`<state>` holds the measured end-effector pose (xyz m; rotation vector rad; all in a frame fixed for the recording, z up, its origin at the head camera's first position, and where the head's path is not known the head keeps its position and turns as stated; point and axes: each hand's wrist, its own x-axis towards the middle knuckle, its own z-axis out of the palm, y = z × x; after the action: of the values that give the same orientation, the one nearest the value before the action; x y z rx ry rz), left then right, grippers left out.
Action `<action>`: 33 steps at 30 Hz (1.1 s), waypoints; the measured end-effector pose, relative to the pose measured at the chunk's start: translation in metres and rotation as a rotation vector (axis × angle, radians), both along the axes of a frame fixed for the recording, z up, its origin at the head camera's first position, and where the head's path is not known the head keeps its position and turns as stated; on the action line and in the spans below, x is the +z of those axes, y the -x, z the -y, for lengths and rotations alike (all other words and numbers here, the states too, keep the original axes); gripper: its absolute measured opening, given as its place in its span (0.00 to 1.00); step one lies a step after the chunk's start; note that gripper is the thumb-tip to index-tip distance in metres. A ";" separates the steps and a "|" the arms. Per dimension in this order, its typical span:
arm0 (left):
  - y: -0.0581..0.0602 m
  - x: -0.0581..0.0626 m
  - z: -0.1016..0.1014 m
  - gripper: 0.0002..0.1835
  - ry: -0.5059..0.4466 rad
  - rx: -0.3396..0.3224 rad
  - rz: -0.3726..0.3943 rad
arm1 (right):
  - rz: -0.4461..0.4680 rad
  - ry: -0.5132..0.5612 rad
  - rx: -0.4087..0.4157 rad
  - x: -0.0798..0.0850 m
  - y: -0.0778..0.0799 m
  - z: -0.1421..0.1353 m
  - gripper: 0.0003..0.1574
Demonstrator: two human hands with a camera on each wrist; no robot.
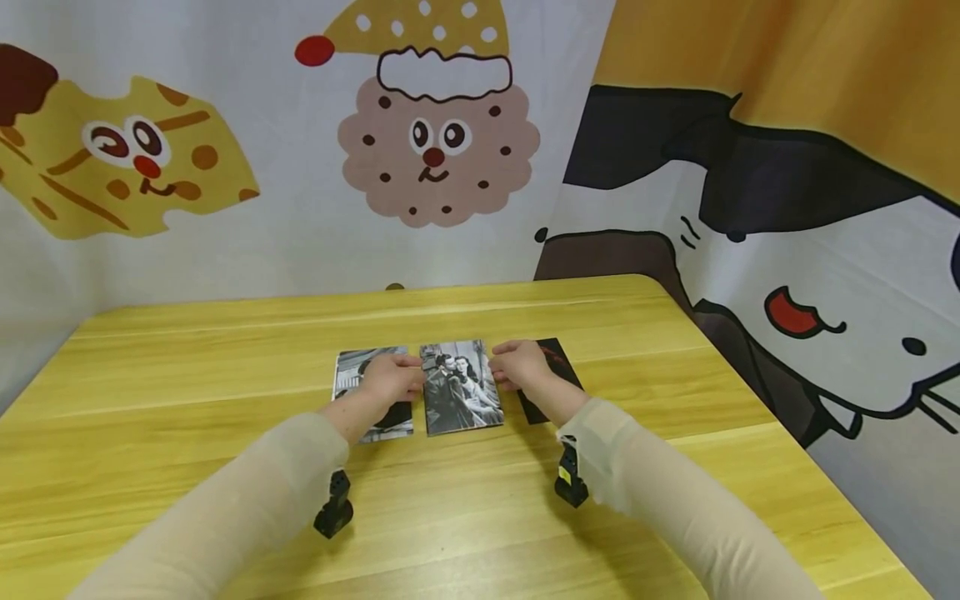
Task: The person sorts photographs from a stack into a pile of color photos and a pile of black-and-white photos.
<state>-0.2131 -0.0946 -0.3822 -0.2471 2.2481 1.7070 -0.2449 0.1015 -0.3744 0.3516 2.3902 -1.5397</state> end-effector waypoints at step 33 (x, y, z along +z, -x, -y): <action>0.003 0.006 -0.003 0.26 -0.062 0.037 -0.012 | -0.032 0.110 -0.014 0.003 0.001 0.001 0.24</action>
<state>-0.2161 -0.0918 -0.3761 -0.2659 2.2079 1.7988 -0.2463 0.1004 -0.3711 0.3229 2.3192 -1.6870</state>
